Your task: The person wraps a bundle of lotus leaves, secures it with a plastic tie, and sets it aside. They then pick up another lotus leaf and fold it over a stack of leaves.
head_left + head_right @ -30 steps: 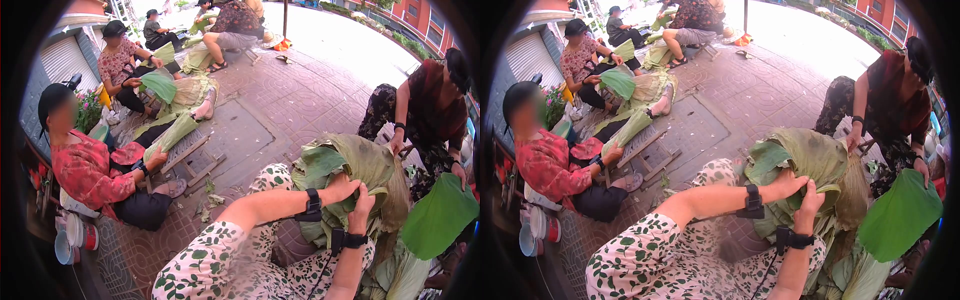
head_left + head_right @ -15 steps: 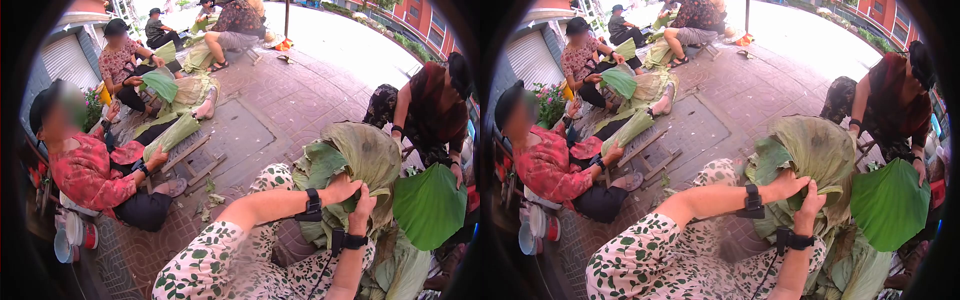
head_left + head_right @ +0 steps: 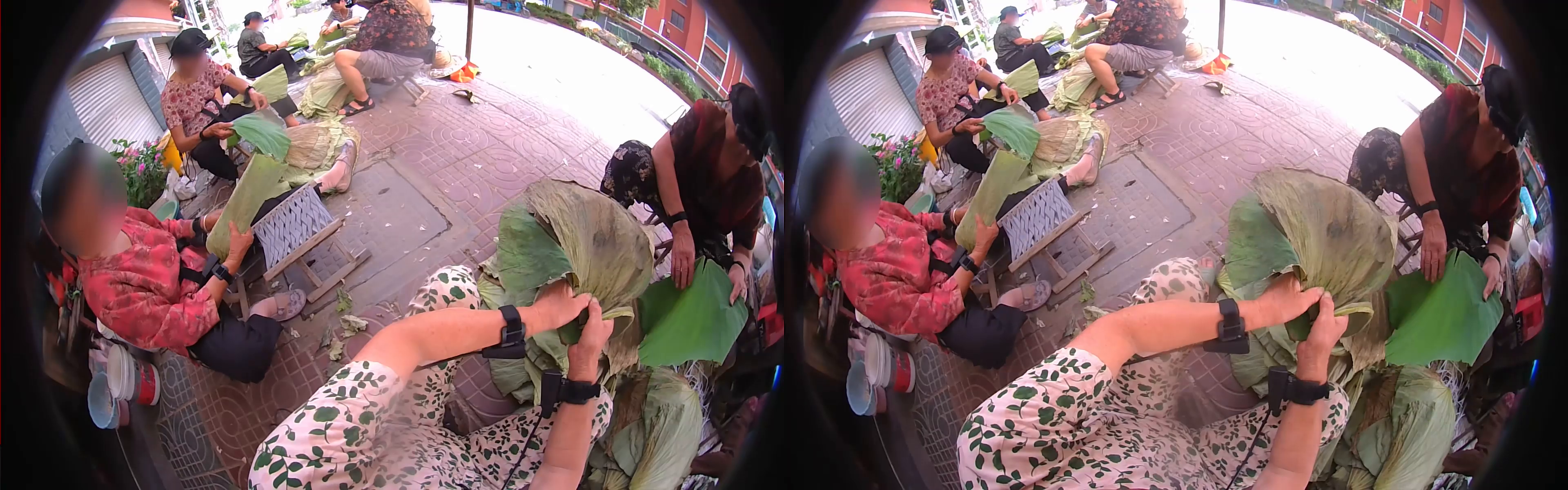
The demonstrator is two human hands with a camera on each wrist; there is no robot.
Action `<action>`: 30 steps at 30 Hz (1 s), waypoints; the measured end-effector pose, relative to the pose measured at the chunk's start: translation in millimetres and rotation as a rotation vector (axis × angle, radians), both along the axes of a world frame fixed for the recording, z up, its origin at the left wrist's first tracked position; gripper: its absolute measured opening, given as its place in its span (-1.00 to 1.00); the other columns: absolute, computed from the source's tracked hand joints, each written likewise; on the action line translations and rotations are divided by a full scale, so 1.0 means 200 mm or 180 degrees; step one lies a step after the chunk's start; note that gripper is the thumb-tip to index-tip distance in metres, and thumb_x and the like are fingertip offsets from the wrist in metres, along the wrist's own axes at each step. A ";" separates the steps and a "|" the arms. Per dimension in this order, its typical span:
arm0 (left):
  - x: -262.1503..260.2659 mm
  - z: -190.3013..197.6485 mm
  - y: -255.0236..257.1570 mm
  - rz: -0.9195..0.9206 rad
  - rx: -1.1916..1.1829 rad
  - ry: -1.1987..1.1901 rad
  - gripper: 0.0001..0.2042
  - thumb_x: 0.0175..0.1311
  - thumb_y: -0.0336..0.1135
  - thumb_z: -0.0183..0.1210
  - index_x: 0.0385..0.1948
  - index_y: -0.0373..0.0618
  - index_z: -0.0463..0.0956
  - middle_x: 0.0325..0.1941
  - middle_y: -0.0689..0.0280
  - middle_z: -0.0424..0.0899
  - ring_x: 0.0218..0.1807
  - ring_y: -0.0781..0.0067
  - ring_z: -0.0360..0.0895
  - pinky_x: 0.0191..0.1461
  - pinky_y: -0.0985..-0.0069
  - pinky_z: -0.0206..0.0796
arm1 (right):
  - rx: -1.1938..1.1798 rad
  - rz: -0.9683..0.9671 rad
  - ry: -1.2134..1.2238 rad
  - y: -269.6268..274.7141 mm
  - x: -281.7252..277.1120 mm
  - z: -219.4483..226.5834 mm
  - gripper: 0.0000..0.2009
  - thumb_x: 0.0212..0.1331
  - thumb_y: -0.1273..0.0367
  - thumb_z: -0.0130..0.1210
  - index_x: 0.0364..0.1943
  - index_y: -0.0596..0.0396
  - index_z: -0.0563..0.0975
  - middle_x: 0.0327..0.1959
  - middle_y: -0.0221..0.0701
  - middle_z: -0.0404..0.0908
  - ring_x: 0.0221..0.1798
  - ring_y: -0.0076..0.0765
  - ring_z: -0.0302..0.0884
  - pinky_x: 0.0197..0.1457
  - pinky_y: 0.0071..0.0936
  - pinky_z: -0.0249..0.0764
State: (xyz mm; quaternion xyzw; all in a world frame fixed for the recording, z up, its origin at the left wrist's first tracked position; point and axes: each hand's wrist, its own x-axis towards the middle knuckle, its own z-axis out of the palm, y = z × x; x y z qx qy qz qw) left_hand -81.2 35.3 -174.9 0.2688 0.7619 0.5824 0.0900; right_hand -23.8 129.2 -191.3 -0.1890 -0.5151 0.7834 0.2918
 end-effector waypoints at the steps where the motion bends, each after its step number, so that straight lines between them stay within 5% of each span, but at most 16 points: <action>1: 0.00 -0.01 0.01 0.0073 0.0108 -0.0042 -0.66 0.07 -0.16 0.02 -0.36 -0.33 0.46 -0.40 -0.04 0.56 -0.33 0.03 0.52 -0.25 0.34 0.34 | -0.0001 0.0001 -0.0005 0.00 0.00 0.00 -0.80 0.14 0.48 -0.05 -0.16 0.26 0.39 -0.24 -0.39 0.49 -0.26 -0.48 0.48 -0.19 -0.53 0.43; 9: 0.02 0.00 0.00 0.0069 0.0156 0.0265 -0.68 0.06 -0.17 0.03 -0.39 -0.33 0.47 -0.47 -0.01 0.56 -0.34 0.06 0.53 -0.26 0.35 0.34 | -0.0077 0.0020 0.0023 -0.01 0.00 0.03 -0.74 0.14 0.48 -0.04 -0.09 0.31 0.37 -0.18 -0.33 0.49 -0.19 -0.45 0.48 -0.12 -0.51 0.42; 12: 0.02 0.03 -0.01 0.0037 -0.0456 0.0318 -0.68 0.08 -0.18 0.01 -0.38 -0.34 0.47 -0.46 0.00 0.56 -0.34 0.07 0.53 -0.26 0.36 0.34 | -0.0087 0.0028 0.0070 -0.02 0.01 0.06 -0.74 0.13 0.48 -0.04 -0.09 0.30 0.37 -0.18 -0.34 0.49 -0.19 -0.44 0.48 -0.13 -0.51 0.42; 14: 0.01 0.02 -0.01 0.0067 0.0227 0.0064 -0.69 0.10 -0.20 -0.02 -0.39 -0.34 0.47 -0.47 0.01 0.56 -0.35 0.07 0.53 -0.26 0.35 0.34 | -0.0073 -0.0008 -0.0032 -0.02 0.01 0.05 -0.77 0.13 0.49 -0.04 -0.12 0.29 0.38 -0.21 -0.36 0.49 -0.22 -0.47 0.47 -0.15 -0.53 0.42; 18: 0.02 0.02 -0.01 0.0003 -0.0072 -0.0201 -0.69 0.10 -0.20 -0.03 -0.35 -0.33 0.46 -0.42 0.01 0.57 -0.32 0.07 0.52 -0.23 0.34 0.34 | -0.0001 0.0024 -0.0150 0.03 -0.01 -0.05 -0.77 0.13 0.49 -0.04 -0.13 0.28 0.37 -0.23 -0.38 0.48 -0.24 -0.48 0.48 -0.18 -0.52 0.43; 21: 0.01 -0.06 0.03 0.0005 0.0387 0.0074 -0.68 0.09 -0.19 -0.01 -0.31 -0.32 0.46 -0.36 0.01 0.57 -0.28 0.08 0.52 -0.19 0.34 0.34 | -0.0047 0.0041 0.0000 0.01 0.01 -0.01 -0.71 0.14 0.48 -0.04 -0.05 0.30 0.34 -0.13 -0.33 0.47 -0.17 -0.44 0.47 -0.10 -0.51 0.42; 24: 0.03 0.01 -0.02 -0.0414 -0.0666 0.1096 -0.67 0.08 -0.20 0.01 -0.27 -0.33 0.45 -0.32 0.02 0.57 -0.25 0.11 0.52 -0.17 0.36 0.33 | -0.0019 -0.0013 0.0216 -0.02 0.02 0.05 -0.70 0.14 0.48 -0.04 -0.03 0.30 0.34 -0.12 -0.33 0.46 -0.15 -0.44 0.46 -0.09 -0.51 0.41; 26: 0.02 0.00 0.00 0.0069 0.0187 0.0115 -0.67 0.07 -0.22 0.03 -0.27 -0.34 0.45 -0.34 0.04 0.58 -0.25 0.11 0.53 -0.16 0.36 0.33 | -0.0006 0.0014 0.0214 -0.02 0.02 0.04 -0.70 0.15 0.48 -0.05 -0.03 0.31 0.33 -0.11 -0.33 0.46 -0.14 -0.45 0.46 -0.08 -0.51 0.41; 30: 0.01 0.03 -0.01 -0.0120 0.0228 -0.0418 -0.67 0.06 -0.23 0.04 -0.27 -0.37 0.44 -0.33 0.02 0.57 -0.24 0.09 0.52 -0.15 0.36 0.33 | 0.0009 0.0067 -0.0069 0.02 0.00 0.00 -0.75 0.13 0.48 -0.03 -0.11 0.29 0.37 -0.19 -0.37 0.48 -0.22 -0.48 0.47 -0.15 -0.53 0.42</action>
